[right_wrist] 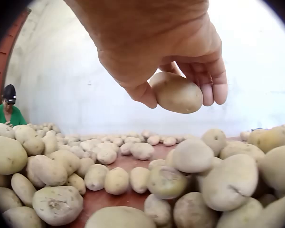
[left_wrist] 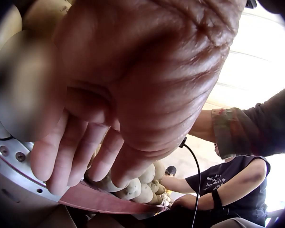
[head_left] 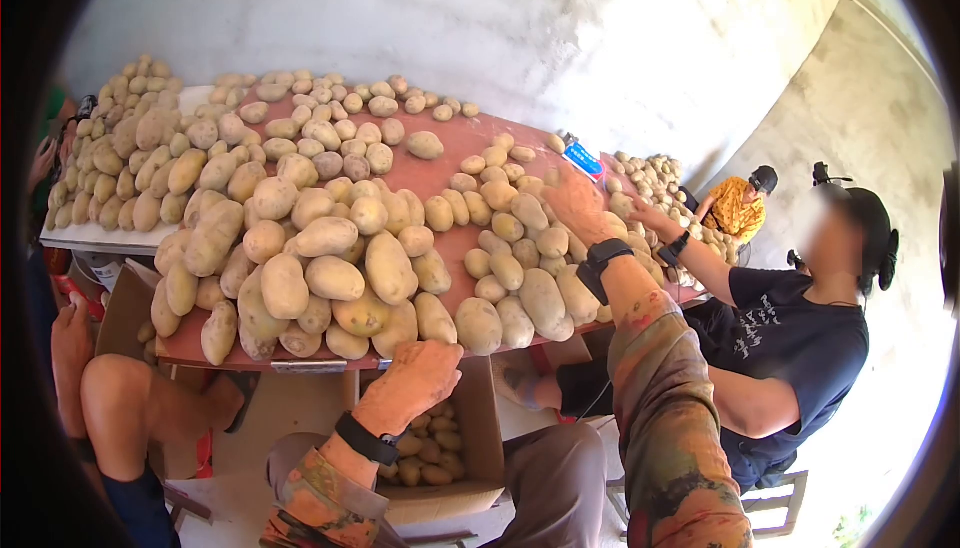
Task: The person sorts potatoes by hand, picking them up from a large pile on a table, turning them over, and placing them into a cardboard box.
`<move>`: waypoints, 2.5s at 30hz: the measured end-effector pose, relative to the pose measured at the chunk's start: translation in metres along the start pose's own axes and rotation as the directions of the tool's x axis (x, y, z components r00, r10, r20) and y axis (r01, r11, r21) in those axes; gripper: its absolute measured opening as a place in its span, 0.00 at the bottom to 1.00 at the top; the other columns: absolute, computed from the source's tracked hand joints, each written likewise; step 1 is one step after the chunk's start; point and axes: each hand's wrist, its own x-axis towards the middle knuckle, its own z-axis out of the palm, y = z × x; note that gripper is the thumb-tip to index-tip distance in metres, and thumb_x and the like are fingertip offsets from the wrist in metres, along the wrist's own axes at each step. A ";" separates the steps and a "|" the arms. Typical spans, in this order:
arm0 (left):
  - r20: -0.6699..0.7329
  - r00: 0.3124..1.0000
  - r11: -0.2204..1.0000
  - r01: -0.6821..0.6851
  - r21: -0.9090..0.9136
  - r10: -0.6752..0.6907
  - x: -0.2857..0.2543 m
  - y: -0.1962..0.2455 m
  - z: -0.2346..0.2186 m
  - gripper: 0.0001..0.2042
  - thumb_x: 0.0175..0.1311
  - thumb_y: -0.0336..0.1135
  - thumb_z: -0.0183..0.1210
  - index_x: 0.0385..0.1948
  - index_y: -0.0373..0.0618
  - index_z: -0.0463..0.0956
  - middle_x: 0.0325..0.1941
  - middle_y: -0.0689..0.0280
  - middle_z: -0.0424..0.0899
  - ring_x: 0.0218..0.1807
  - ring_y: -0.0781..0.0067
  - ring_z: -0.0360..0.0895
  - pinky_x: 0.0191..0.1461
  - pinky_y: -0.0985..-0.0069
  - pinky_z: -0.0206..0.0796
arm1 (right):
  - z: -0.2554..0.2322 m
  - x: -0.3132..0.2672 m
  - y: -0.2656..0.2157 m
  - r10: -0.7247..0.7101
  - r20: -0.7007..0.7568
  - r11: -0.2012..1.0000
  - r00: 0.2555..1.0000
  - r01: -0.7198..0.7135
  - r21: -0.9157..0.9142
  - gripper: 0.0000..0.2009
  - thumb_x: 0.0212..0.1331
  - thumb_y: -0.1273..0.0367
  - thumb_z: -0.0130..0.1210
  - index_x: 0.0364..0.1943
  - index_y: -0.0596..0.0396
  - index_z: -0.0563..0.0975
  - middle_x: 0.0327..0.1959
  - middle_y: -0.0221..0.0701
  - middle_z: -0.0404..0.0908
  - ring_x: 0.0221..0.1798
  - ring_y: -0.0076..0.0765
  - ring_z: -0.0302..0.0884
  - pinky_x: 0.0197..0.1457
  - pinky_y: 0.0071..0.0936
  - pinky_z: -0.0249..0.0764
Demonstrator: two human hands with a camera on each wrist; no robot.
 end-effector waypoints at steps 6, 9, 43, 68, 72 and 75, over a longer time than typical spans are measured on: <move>-0.056 0.998 0.999 -0.041 0.000 0.040 -0.002 -0.002 0.002 0.08 0.59 0.34 0.60 0.33 0.41 0.72 0.28 0.53 0.81 0.37 0.46 0.80 0.40 0.54 0.70 | 0.028 0.004 0.052 0.043 0.029 0.998 0.999 -0.042 -0.056 0.16 0.59 0.69 0.51 0.52 0.52 0.75 0.52 0.48 0.80 0.57 0.55 0.77 0.57 0.48 0.72; -0.073 0.996 0.999 -0.052 -0.010 0.052 -0.002 -0.002 0.002 0.08 0.60 0.34 0.60 0.33 0.41 0.73 0.28 0.53 0.81 0.37 0.45 0.80 0.40 0.53 0.70 | 0.013 -0.010 0.040 0.056 0.058 0.998 0.997 -0.054 -0.039 0.16 0.59 0.72 0.50 0.51 0.52 0.77 0.53 0.48 0.80 0.57 0.53 0.77 0.57 0.48 0.73; -0.052 0.998 0.998 -0.036 0.055 0.038 -0.001 0.001 0.000 0.08 0.60 0.34 0.59 0.35 0.39 0.77 0.29 0.53 0.83 0.37 0.50 0.82 0.42 0.57 0.72 | 0.038 -0.055 -0.132 -0.438 0.487 0.864 0.755 0.204 0.461 0.34 0.49 0.60 0.69 0.59 0.64 0.70 0.48 0.51 0.80 0.53 0.54 0.78 0.56 0.41 0.73; -0.060 0.996 0.998 -0.057 0.040 0.060 -0.007 -0.002 0.000 0.07 0.58 0.34 0.62 0.31 0.40 0.77 0.28 0.53 0.82 0.38 0.49 0.82 0.43 0.57 0.72 | -0.020 -0.078 -0.006 -0.013 0.137 0.945 0.990 -0.033 0.326 0.25 0.49 0.57 0.63 0.48 0.60 0.76 0.36 0.49 0.82 0.45 0.56 0.81 0.54 0.44 0.73; -0.056 0.996 0.997 -0.073 0.023 0.074 -0.006 -0.005 0.002 0.08 0.57 0.34 0.62 0.31 0.40 0.75 0.28 0.53 0.81 0.37 0.47 0.80 0.41 0.56 0.71 | -0.020 -0.083 0.005 0.007 0.115 0.984 0.993 -0.028 0.177 0.24 0.51 0.56 0.62 0.47 0.59 0.75 0.36 0.49 0.82 0.45 0.55 0.81 0.52 0.47 0.73; -0.044 0.997 0.998 -0.067 0.022 0.068 -0.007 -0.003 0.001 0.08 0.57 0.35 0.62 0.31 0.40 0.75 0.28 0.52 0.81 0.37 0.47 0.80 0.41 0.55 0.71 | -0.015 -0.085 0.007 -0.023 0.057 0.988 0.998 0.014 0.154 0.22 0.52 0.56 0.63 0.45 0.58 0.75 0.37 0.48 0.83 0.46 0.56 0.81 0.52 0.49 0.73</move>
